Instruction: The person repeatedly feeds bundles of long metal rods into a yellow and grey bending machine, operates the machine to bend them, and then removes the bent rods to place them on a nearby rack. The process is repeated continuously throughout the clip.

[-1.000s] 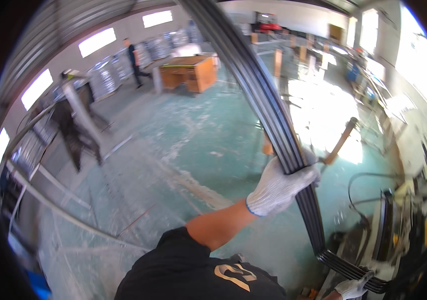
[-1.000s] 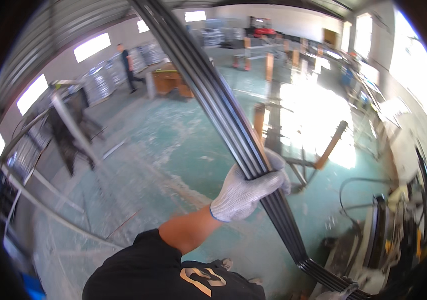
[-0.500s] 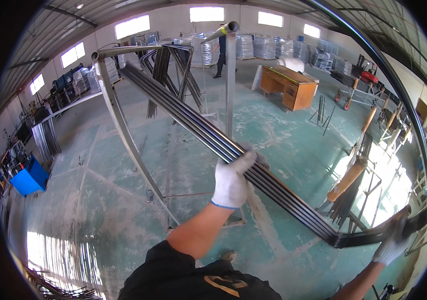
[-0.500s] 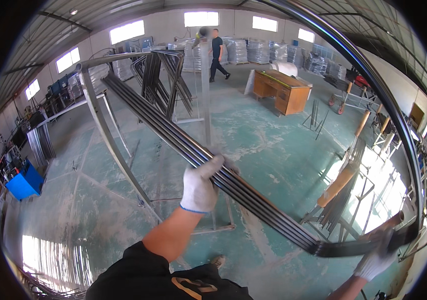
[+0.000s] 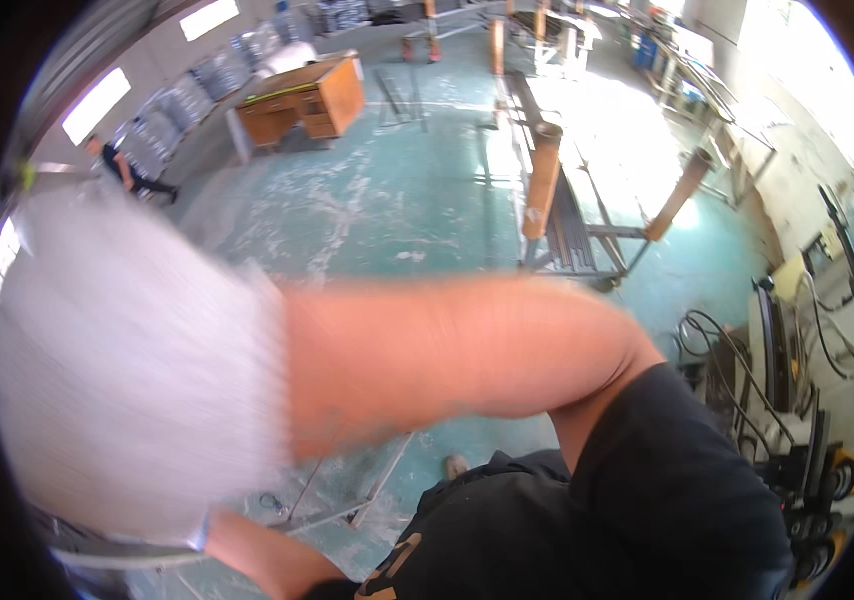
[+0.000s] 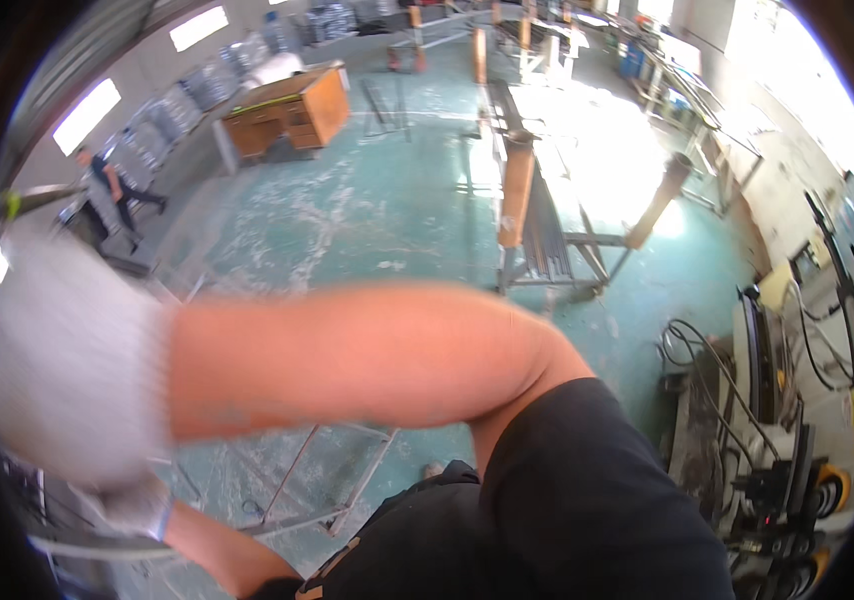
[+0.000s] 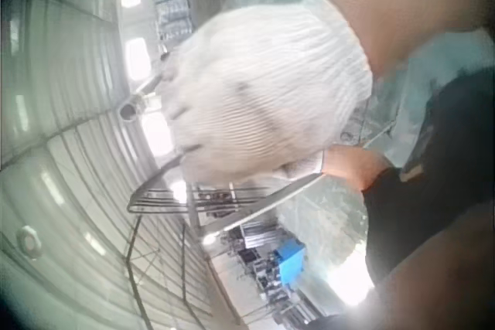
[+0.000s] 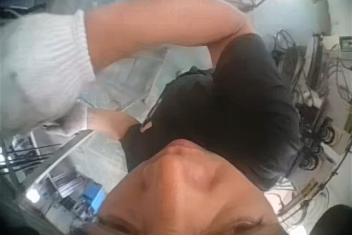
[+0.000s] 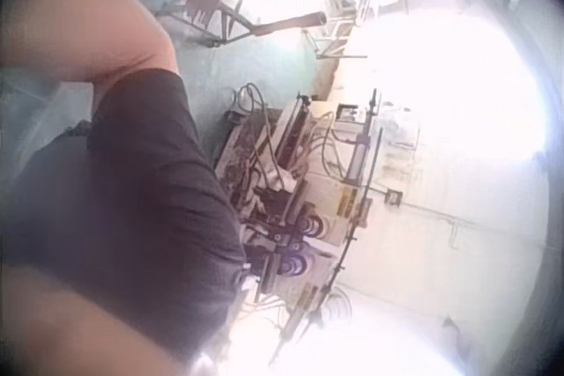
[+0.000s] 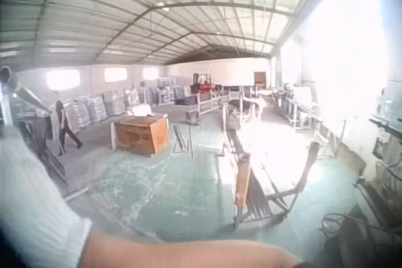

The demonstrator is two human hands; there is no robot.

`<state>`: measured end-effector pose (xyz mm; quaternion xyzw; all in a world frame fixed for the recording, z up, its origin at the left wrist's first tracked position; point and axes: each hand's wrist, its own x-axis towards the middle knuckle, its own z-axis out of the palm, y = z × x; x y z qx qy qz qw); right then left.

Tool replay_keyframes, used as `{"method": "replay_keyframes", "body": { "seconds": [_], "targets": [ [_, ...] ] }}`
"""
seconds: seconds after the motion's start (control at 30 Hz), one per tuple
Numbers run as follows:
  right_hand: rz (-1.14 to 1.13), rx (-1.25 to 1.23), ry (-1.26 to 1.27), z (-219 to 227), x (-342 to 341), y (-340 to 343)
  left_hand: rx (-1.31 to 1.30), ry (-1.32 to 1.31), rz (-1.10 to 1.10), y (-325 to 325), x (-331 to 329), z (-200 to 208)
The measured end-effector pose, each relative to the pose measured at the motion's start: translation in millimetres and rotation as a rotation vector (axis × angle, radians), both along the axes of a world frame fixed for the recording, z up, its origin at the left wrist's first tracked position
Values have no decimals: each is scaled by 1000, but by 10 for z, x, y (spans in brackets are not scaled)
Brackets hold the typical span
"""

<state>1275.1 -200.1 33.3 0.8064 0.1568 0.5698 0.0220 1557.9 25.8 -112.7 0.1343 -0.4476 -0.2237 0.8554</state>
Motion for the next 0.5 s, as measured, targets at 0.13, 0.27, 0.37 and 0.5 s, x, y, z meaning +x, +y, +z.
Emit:
{"method": "replay_keyframes", "body": {
  "seconds": [0.13,0.27,0.37,0.5],
  "targets": [
    [-178,417,403,-1993,-509,-1108,292,84,91,-1312,-1003,-771],
    [-746,1349,389,-3880,-2030,-2043,872,-72,-28,-2354,-1911,-1358],
    [-1101,1686,249,-5037,-3279,-2639,1069,-195,-9,-3153,-2439,-1498],
    [-1377,1965,163,-6023,-4698,-3617,1070,-484,-2,-4659,-3109,-1612]
  ]
}}
